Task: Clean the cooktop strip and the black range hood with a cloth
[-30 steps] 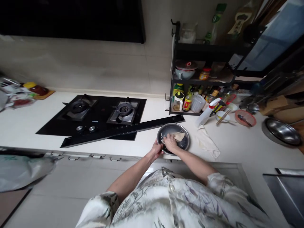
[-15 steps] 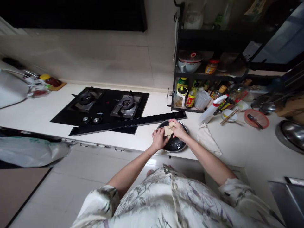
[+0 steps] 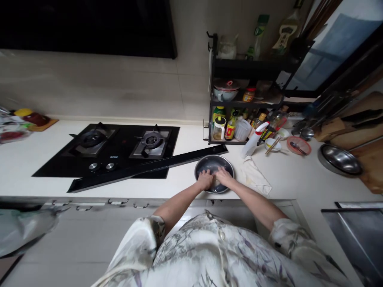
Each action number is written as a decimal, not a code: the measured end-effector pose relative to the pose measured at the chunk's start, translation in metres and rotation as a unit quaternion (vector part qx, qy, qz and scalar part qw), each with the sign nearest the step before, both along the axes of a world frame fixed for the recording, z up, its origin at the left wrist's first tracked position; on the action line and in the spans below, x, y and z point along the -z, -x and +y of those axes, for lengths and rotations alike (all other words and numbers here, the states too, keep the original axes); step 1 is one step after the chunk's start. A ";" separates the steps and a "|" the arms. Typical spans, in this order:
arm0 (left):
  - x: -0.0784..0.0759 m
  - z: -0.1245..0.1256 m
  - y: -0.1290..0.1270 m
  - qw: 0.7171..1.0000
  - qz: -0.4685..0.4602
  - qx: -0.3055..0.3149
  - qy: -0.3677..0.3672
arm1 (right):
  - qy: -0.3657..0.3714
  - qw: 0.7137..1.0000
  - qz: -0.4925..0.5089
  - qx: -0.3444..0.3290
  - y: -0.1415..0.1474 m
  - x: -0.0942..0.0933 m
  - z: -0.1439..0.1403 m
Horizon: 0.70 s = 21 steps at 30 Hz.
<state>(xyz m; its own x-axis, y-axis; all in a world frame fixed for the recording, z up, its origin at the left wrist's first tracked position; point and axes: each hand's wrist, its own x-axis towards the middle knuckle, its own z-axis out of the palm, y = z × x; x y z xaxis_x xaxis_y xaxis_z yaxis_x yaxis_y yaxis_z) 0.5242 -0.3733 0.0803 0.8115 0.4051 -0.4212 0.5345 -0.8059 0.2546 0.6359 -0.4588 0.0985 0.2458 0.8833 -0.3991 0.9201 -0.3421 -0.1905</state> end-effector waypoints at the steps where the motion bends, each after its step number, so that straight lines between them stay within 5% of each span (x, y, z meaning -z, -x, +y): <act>1: -0.001 0.001 0.000 1.000 0.001 0.008 0.000 | 0.001 1.000 -0.006 -0.016 0.000 -0.001 0.003; 12: -0.007 0.012 0.024 0.998 -0.040 0.029 -0.043 | -0.041 0.987 -0.115 -0.109 -0.049 -0.024 0.053; 21: -0.011 0.006 0.021 0.999 -0.029 0.018 -0.008 | -0.007 0.983 -0.169 -0.076 -0.042 -0.006 -0.001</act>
<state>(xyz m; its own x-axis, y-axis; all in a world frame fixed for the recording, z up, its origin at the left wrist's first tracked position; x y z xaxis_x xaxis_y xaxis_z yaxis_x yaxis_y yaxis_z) 0.5037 -0.3674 0.0912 0.8490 0.3808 -0.3663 0.4892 -0.8286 0.2724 0.6777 -0.4601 0.1048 0.2269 0.9249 -0.3050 0.9720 -0.1952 0.1309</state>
